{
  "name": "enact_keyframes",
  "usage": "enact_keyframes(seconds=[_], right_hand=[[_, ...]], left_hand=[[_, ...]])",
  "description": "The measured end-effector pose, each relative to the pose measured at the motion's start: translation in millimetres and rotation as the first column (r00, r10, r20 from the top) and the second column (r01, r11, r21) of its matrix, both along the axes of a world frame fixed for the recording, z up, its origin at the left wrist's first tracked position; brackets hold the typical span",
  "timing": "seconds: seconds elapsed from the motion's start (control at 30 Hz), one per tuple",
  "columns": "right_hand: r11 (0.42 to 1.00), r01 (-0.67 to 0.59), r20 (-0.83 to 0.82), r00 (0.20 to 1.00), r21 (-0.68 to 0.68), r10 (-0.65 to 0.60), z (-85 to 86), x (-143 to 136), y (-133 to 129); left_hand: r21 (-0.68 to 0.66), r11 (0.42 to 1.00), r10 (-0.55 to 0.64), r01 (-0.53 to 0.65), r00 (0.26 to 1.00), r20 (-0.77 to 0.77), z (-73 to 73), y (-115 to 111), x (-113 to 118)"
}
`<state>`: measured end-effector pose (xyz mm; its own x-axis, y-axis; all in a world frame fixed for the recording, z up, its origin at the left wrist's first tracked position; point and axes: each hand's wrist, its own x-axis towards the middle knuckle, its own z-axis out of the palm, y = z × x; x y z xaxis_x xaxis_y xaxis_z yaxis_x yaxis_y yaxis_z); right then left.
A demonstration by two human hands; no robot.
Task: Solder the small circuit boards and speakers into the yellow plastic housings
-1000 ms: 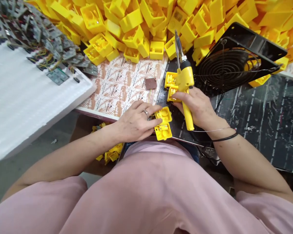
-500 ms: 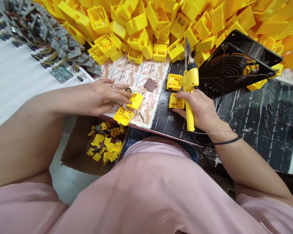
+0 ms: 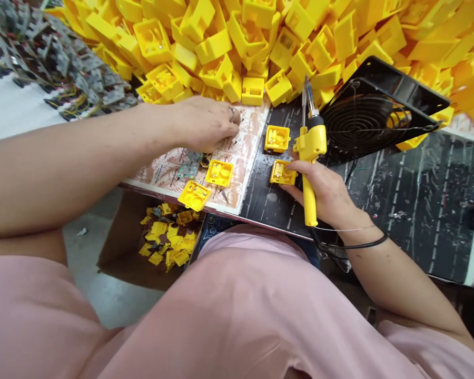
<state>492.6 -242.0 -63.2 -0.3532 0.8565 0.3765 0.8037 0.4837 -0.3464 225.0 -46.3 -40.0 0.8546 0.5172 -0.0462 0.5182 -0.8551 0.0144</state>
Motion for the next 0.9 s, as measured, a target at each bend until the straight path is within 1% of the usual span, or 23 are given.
enact_keyframes(seconds=[0.03, 0.1, 0.17, 0.2, 0.23, 0.27, 0.3, 0.33, 0.37, 0.4, 0.43, 0.47, 0.53, 0.57, 0.63, 0.7, 0.73, 0.8, 0.87, 0.9], right_hand=[[1.000, 0.008, -0.003, 1.000, -0.001, -0.008, 2.8, 0, -4], [1.000, 0.010, -0.010, 1.000, 0.012, -0.010, 9.5, -1, -13], [1.000, 0.008, -0.040, 0.999, 0.011, -0.007, 14.5, -4, -24], [1.000, 0.014, -0.063, 0.998, 0.005, -0.014, 15.4, -7, -30], [1.000, 0.028, -0.088, 0.996, 0.000, -0.028, 14.7, -11, -35], [0.999, 0.046, -0.108, 0.993, -0.007, -0.047, 12.7, -15, -39], [0.998, 0.065, -0.123, 0.990, -0.008, -0.065, 9.5, -19, -42], [0.997, 0.080, -0.132, 0.988, -0.009, -0.080, 5.6, -22, -45], [0.996, 0.089, -0.140, 0.986, -0.011, -0.089, 1.6, -26, -46], [0.996, 0.092, -0.149, 0.984, -0.018, -0.094, -2.2, -29, -48], [0.995, 0.095, -0.162, 0.982, -0.021, -0.097, -5.2, -30, -48], [0.995, 0.099, -0.176, 0.979, -0.023, -0.101, -7.4, -32, -49], [0.993, 0.112, -0.196, 0.974, -0.024, -0.115, -9.1, -32, -49], [0.993, 0.119, -0.198, 0.973, -0.017, -0.120, -9.0, -33, -48], [0.992, 0.127, -0.180, 0.976, 0.000, -0.125, -8.3, -35, -45], [0.994, 0.111, -0.146, 0.983, 0.000, -0.110, -7.1, -38, -39], [0.995, 0.100, -0.134, 0.986, -0.008, -0.100, -6.0, -40, -36], [0.995, 0.101, -0.160, 0.982, -0.011, -0.101, -0.9, -42, -32], [0.991, 0.131, -0.231, 0.965, 0.028, -0.121, 9.6, -38, -35], [0.987, 0.149, -0.268, 0.955, 0.059, -0.128, 17.2, -35, -39]], left_hand=[[-0.030, 0.999, 0.016, -0.017, 0.999, -0.035, 8.1, -2, -2], [-0.093, 0.995, 0.019, -0.033, 0.989, -0.147, 29.5, -10, -4], [-0.066, 0.991, 0.105, -0.117, 0.980, -0.168, 50.2, -21, -5], [-0.052, 0.991, 0.114, -0.124, 0.980, -0.160, 57.1, -26, -5], [-0.053, 0.994, 0.088, -0.096, 0.987, -0.133, 60.5, -30, -6], [-0.074, 0.997, 0.027, -0.034, 0.995, -0.097, 60.2, -33, -6], [-0.109, 0.993, -0.050, 0.044, 0.997, -0.055, 56.5, -35, -7], [-0.149, 0.982, -0.116, 0.113, 0.993, -0.011, 50.3, -37, -8], [-0.184, 0.970, -0.158, 0.160, 0.987, 0.025, 42.9, -40, -9], [-0.203, 0.963, -0.172, 0.178, 0.984, 0.049, 35.5, -43, -10], [-0.198, 0.965, -0.162, 0.171, 0.985, 0.063, 29.2, -48, -10], [-0.166, 0.975, -0.139, 0.150, 0.988, 0.073, 24.7, -54, -11], [-0.045, 0.992, -0.112, 0.116, 0.990, 0.085, 21.5, -71, -11], [0.026, 0.992, -0.124, 0.122, 0.987, 0.103, 21.7, -80, -10], [0.141, 0.976, -0.191, 0.168, 0.967, 0.166, 22.0, -98, -7], [0.182, 0.962, -0.245, 0.206, 0.941, 0.231, 18.2, -110, -2], [0.175, 0.965, -0.238, 0.196, 0.936, 0.260, 14.7, -114, 1], [0.113, 0.986, -0.153, 0.125, 0.947, 0.284, 6.6, -118, 5], [0.034, 0.998, -0.055, 0.047, 0.955, 0.292, 0.8, -118, 8], [0.007, 1.000, -0.027, 0.026, 0.957, 0.290, -0.6, -118, 8]])
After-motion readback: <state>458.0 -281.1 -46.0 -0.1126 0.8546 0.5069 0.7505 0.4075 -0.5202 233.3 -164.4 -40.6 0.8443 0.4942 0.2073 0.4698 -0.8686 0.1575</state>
